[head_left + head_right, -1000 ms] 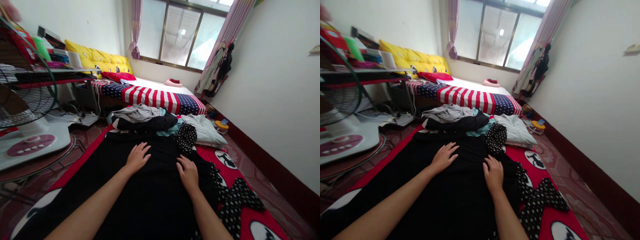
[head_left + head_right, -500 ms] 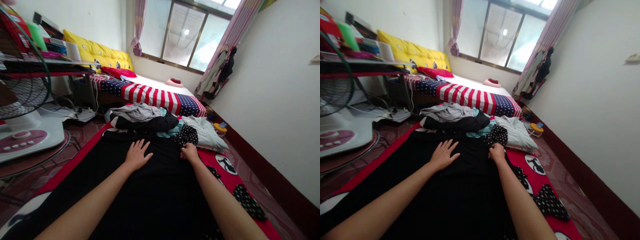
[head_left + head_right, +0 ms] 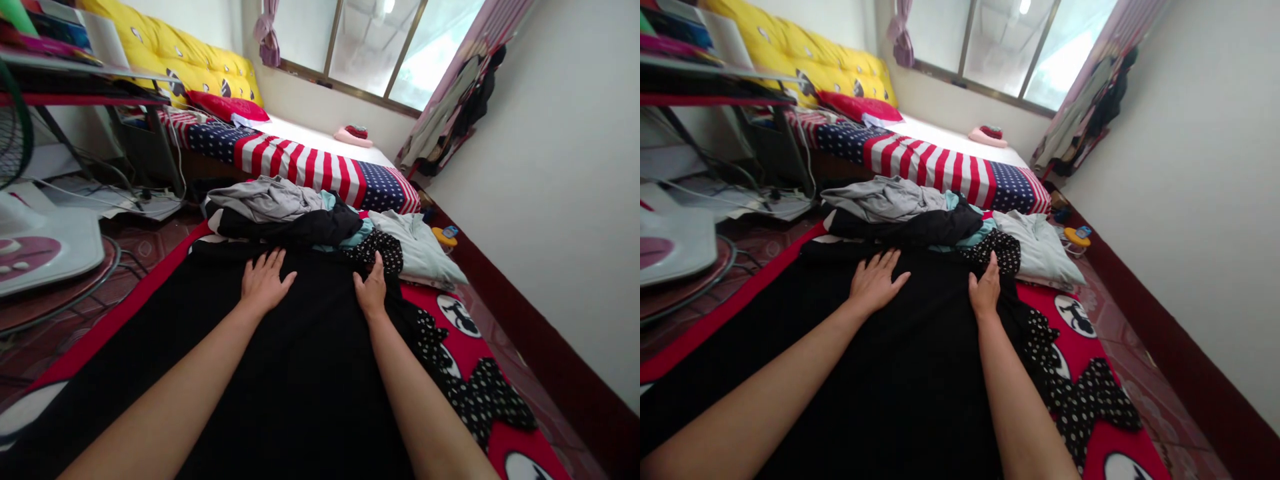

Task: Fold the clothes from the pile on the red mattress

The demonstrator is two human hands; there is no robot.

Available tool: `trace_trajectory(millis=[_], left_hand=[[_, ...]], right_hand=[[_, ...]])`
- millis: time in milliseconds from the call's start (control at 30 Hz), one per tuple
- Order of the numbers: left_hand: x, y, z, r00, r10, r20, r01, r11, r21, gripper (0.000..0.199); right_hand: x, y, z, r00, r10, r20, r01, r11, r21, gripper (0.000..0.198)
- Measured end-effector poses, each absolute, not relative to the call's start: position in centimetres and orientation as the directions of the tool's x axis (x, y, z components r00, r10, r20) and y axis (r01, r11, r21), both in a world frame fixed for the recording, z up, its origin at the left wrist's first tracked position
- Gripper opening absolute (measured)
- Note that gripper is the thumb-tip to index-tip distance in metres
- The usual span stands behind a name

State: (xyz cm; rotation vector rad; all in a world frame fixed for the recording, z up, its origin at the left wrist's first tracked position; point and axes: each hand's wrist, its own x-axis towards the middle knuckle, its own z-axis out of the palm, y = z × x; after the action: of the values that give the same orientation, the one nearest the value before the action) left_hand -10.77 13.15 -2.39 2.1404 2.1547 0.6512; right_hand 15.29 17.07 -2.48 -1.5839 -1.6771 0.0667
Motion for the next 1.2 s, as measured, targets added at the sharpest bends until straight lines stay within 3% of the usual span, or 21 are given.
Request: trace_trajectory(millis=[100,200,400,500,600,767,833,1000,1200], left_hand=[[-10.9,13.2,-2.4,-0.037,0.964,0.263,0.949,-0.048,0.310,0.065],[-11.0,13.1,-2.3,-0.023,0.968,0.250,0.949,-0.057,0.310,0.065],[-11.2,13.3,-2.4,-0.004,0.972,0.234,0.941,-0.076,0.331,0.065],[-11.1,13.3,-2.2,0.017,0.965,0.260,0.927,-0.113,0.358,0.061],[-10.9,12.3,-1.5,0.056,0.955,0.290,0.924,-0.159,0.348,0.051],[-10.5,8.7,-1.3,0.384,0.890,0.247,0.819,-0.452,0.354,0.044],[-10.8,8.1,-1.6,0.449,0.871,0.199,0.791,-0.491,0.365,0.052],[-11.9,10.4,-1.8,0.289,0.943,0.164,0.910,-0.324,0.259,0.052],[-11.8,11.7,-2.1,0.260,0.944,0.205,0.942,-0.295,0.159,0.053]], right_hand=[[15.5,17.3,-2.2,0.172,0.864,0.473,0.793,0.164,-0.587,0.073],[15.1,16.3,-1.5,0.141,0.871,0.471,0.816,0.167,-0.553,0.069],[13.0,7.3,-0.7,-0.182,0.807,0.562,0.841,0.424,-0.336,0.062],[12.9,3.3,-1.2,-0.261,0.789,0.556,0.794,0.503,-0.341,0.052],[13.2,2.6,-1.8,-0.174,0.758,0.628,0.768,0.504,-0.395,0.037],[13.1,3.0,-1.3,-0.159,0.724,0.671,0.708,0.557,-0.433,0.030],[12.8,2.3,-0.7,-0.251,0.745,0.618,0.657,0.600,-0.457,0.030],[12.1,-0.5,0.2,-0.665,0.675,0.321,0.542,0.731,-0.415,0.012],[11.5,-1.7,0.9,-0.738,0.640,0.215,0.500,0.731,-0.464,0.011]])
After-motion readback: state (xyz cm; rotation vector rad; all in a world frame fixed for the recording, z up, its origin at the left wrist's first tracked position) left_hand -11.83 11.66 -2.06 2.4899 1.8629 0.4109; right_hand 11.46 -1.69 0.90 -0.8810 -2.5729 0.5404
